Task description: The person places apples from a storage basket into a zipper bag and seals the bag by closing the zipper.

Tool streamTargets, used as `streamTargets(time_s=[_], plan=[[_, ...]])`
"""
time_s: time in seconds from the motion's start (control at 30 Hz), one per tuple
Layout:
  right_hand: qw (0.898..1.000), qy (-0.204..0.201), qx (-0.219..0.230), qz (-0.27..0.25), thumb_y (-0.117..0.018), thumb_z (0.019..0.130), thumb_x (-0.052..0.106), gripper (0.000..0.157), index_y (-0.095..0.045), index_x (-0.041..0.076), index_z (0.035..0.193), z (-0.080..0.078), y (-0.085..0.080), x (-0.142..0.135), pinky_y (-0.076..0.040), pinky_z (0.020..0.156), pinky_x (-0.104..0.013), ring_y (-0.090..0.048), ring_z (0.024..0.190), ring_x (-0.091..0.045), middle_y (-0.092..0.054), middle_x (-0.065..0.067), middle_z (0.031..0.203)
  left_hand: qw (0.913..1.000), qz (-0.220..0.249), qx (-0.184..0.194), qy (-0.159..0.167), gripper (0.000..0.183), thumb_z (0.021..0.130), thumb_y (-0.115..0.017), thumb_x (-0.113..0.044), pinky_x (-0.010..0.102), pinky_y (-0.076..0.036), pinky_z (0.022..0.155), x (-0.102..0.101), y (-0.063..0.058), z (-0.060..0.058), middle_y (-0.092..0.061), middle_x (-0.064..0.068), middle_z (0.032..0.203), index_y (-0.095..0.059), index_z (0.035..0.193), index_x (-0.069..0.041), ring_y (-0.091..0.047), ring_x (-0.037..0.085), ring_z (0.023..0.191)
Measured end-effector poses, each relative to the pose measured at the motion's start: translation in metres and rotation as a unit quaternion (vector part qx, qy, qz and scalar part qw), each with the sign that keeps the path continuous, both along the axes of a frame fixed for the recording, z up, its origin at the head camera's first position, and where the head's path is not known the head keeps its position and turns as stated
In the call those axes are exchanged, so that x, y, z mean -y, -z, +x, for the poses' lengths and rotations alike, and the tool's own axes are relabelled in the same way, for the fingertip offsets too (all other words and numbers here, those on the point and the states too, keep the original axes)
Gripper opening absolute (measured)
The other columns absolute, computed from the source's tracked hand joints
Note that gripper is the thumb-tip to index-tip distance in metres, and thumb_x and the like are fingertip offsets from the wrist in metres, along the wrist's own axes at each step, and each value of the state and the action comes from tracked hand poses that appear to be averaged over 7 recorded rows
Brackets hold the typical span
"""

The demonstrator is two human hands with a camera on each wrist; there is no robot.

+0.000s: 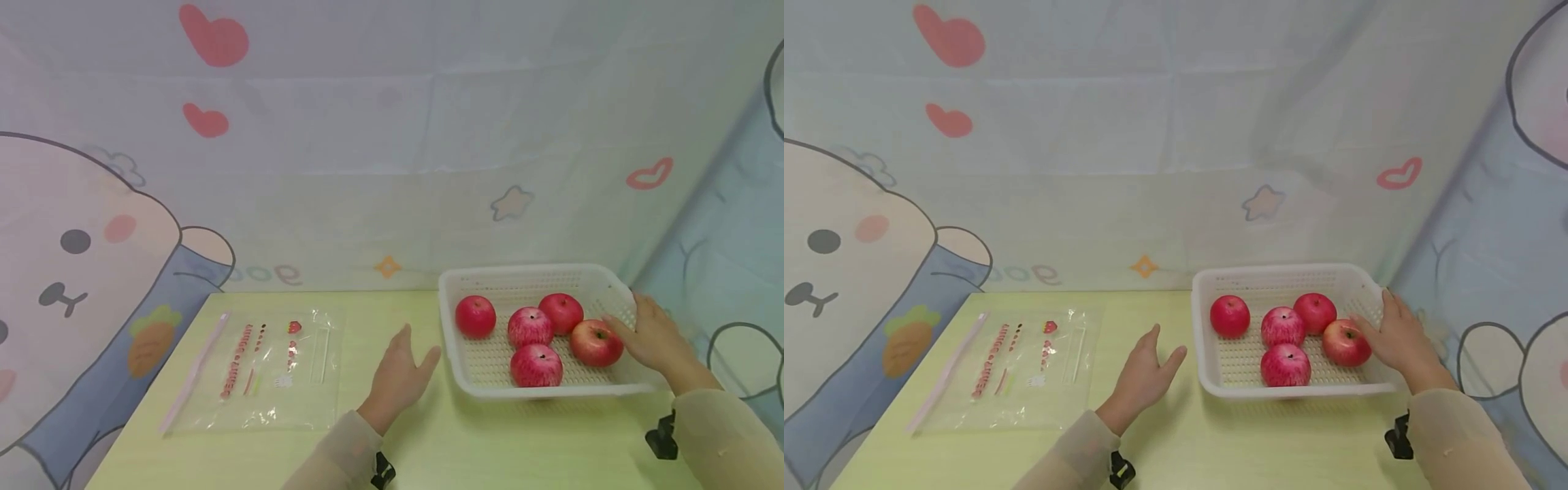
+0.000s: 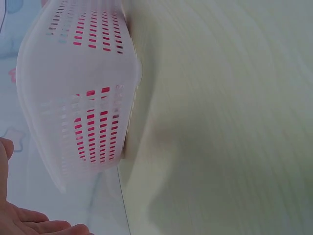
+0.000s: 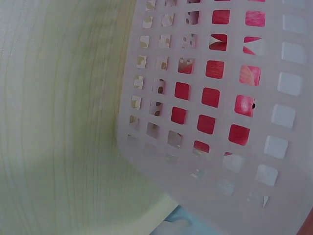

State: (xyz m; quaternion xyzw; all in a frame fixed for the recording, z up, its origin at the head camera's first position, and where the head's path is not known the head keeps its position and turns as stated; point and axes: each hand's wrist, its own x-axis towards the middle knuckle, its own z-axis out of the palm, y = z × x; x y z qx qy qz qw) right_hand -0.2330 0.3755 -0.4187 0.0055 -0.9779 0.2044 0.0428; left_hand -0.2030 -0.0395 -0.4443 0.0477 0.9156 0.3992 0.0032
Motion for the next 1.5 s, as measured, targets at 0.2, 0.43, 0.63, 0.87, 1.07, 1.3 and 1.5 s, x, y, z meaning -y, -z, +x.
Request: streamTargets(time_s=[0.2,0.43,0.63,0.87,1.07,1.3,1.5], plan=[[1.0,0.008,0.012,-0.012,-0.038,0.097,0.048,0.086,-0.004,-0.017,0.142,0.001,-0.004,-0.001,-0.025,0.092,-0.074,-0.025,0.119,-0.063,-0.021,-0.046,0.136,1.0,0.004,-0.007,0.006,0.08,0.092,-0.045,-0.055,0.051,-0.031,0.109,-0.004,0.001,0.0,-0.032,0.018,0.151,-0.026,0.147,-0.001,-0.032,0.034,0.139],[0.999,0.02,0.038,-0.014,-0.034,0.097,0.05,0.088,-0.002,-0.02,0.141,0.002,-0.008,-0.004,-0.029,0.091,-0.073,-0.029,0.115,-0.064,-0.024,-0.05,0.131,0.9999,0.003,-0.011,0.004,0.076,0.092,-0.047,-0.05,0.049,-0.032,0.11,-0.009,0.002,0.002,-0.035,0.017,0.149,-0.029,0.146,0.0,-0.034,0.033,0.138],[0.999,0.025,0.042,-0.003,-0.031,0.098,0.051,0.089,-0.004,-0.024,0.138,0.002,-0.006,-0.008,-0.028,0.094,-0.071,-0.028,0.117,-0.065,-0.023,-0.051,0.131,0.9999,0.006,-0.007,0.012,0.074,0.093,-0.046,-0.05,0.049,-0.033,0.109,-0.014,0.004,0.002,-0.039,0.018,0.147,-0.033,0.144,0.001,-0.037,0.034,0.136],[0.999,0.025,0.034,0.011,-0.031,0.1,0.04,0.078,-0.014,-0.028,0.134,0.003,-0.004,-0.014,-0.029,0.094,-0.069,-0.031,0.114,-0.065,-0.028,-0.052,0.126,0.9996,0.018,-0.008,0.018,0.07,0.094,-0.046,-0.048,0.048,-0.035,0.108,-0.02,0.004,0.003,-0.044,0.017,0.144,-0.038,0.141,0.002,-0.04,0.033,0.134],[0.999,0.03,0.029,0.011,-0.024,0.1,0.027,0.065,-0.021,-0.03,0.13,0.005,-0.005,-0.016,-0.028,0.095,-0.068,-0.028,0.115,-0.065,-0.028,-0.052,0.126,0.9994,0.028,-0.007,0.021,0.067,0.094,-0.045,-0.048,0.048,-0.036,0.107,-0.026,0.004,0.004,-0.047,0.018,0.141,-0.041,0.14,0.002,-0.042,0.033,0.133],[1.0,0.027,-0.001,0.014,-0.025,0.098,0.016,0.054,-0.032,-0.031,0.124,0.007,-0.003,-0.016,-0.029,0.096,-0.067,-0.031,0.115,-0.064,-0.032,-0.051,0.124,0.9988,0.041,-0.011,0.025,0.064,0.094,-0.048,-0.044,0.046,-0.046,0.097,-0.03,0.003,0.005,-0.056,0.017,0.131,-0.043,0.138,0.003,-0.057,0.03,0.117],[0.999,0.021,-0.014,0.028,-0.026,0.097,0.01,0.048,-0.037,-0.029,0.122,0.009,-0.002,-0.019,-0.031,0.095,-0.066,-0.034,0.113,-0.064,-0.036,-0.05,0.122,0.9981,0.054,-0.005,0.03,0.063,0.094,-0.051,-0.04,0.038,-0.054,0.08,-0.032,0.003,0.004,-0.059,0.017,0.123,-0.042,0.139,0.003,-0.062,0.022,0.092]])
